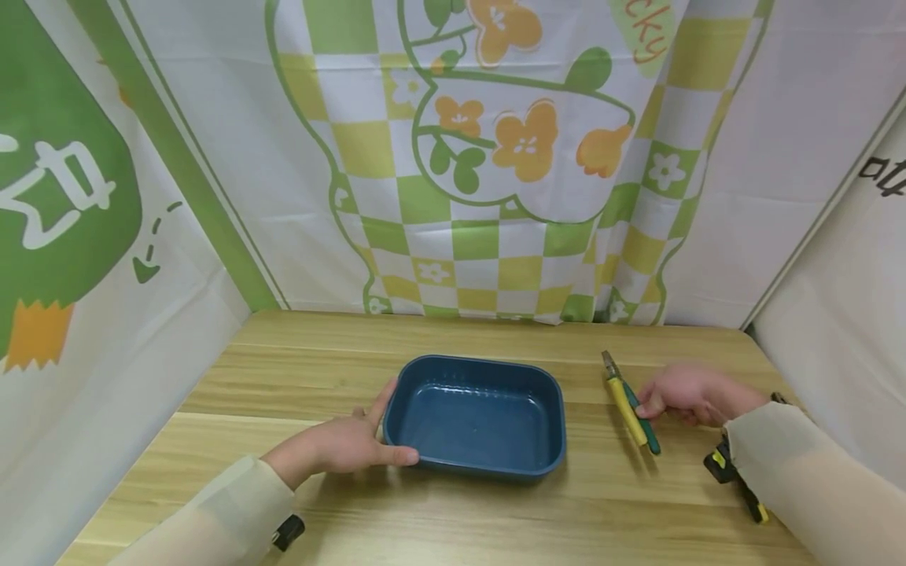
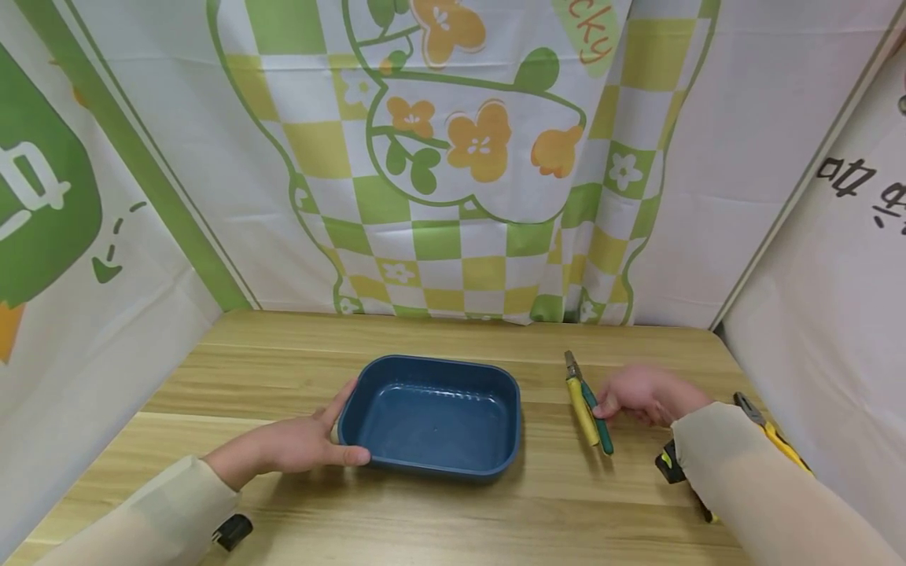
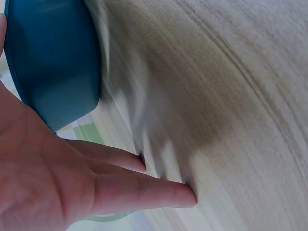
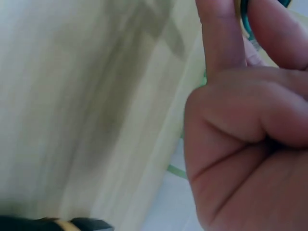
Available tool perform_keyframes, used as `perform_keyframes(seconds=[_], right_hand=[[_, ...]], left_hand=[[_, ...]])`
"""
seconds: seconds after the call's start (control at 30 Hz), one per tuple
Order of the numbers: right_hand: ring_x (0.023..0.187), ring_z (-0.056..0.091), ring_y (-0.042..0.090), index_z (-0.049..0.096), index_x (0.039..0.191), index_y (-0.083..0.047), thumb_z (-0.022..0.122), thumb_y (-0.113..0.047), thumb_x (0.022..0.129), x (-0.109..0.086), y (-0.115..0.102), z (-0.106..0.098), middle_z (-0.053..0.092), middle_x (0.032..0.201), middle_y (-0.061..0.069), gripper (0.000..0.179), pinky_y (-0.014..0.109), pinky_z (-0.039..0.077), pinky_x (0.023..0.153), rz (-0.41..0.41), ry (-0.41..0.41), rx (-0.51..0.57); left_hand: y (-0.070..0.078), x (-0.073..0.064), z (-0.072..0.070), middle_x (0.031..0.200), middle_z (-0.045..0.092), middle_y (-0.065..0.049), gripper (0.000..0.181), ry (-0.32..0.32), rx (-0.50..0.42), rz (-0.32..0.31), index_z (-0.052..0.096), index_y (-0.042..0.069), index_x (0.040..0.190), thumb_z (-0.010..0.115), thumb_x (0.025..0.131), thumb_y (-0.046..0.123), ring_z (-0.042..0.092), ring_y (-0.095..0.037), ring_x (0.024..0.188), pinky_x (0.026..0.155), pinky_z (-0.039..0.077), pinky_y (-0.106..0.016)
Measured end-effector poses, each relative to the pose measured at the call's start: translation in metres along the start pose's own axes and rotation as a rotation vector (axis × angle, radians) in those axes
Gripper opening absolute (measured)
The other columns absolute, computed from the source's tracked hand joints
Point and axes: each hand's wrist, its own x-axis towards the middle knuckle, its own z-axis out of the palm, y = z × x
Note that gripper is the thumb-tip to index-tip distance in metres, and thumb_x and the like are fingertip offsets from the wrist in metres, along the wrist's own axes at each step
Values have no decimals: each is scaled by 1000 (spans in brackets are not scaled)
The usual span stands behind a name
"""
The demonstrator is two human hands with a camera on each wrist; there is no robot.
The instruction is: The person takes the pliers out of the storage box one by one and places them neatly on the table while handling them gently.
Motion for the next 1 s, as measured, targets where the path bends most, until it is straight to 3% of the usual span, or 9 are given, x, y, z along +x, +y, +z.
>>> perform_keyframes(seconds=[0.2, 0.37, 0.57, 0.67, 0.77, 1.0], right_hand=[[42, 31, 5, 69, 81, 0, 71, -4, 83, -8, 12, 7, 57, 61, 2, 5, 19, 29, 43, -7, 22, -23], [42, 30, 5, 62, 63, -3, 72, -4, 76, -10, 18, 14, 51, 55, -1, 17, 20, 28, 41, -6, 49, -69], [41, 28, 5, 66, 60, -3, 72, -5, 76, -13, 20, 22, 55, 55, 1, 17, 20, 25, 41, 40, 88, -156], [42, 25, 5, 66, 58, -3, 72, -5, 76, -14, 18, 24, 46, 50, -3, 19, 20, 23, 43, 41, 98, -202], [43, 24, 6, 67, 57, -4, 72, -6, 77, -14, 15, 25, 48, 48, -5, 21, 21, 23, 43, 36, 95, -272], [54, 50, 15, 65, 59, -4, 75, -4, 73, -16, 7, 32, 62, 55, 1, 17, 29, 40, 57, -51, 125, -471]], left_hand=[[-1, 0, 0, 147, 18, -48, 130, -3, -7, 3, -18, 28, 158, 68, 74, 77, 42, -57, 127, 102, 27, -70], [0, -1, 0, 147, 17, -48, 129, -8, -13, 2, -19, 28, 158, 68, 75, 76, 41, -57, 127, 102, 26, -70], [1, -1, -1, 148, 17, -48, 129, -7, -23, 0, -18, 28, 158, 69, 75, 75, 44, -56, 125, 102, 26, -70], [1, -1, -1, 148, 17, -48, 129, -6, -21, -2, -18, 28, 158, 69, 75, 75, 44, -56, 125, 102, 26, -70], [1, -1, -1, 148, 17, -48, 129, -6, -17, -3, -18, 28, 158, 69, 75, 75, 45, -56, 125, 103, 26, -70], [0, 0, -1, 148, 17, -48, 130, -5, -24, -4, -18, 28, 158, 70, 74, 75, 43, -57, 126, 103, 26, -70]])
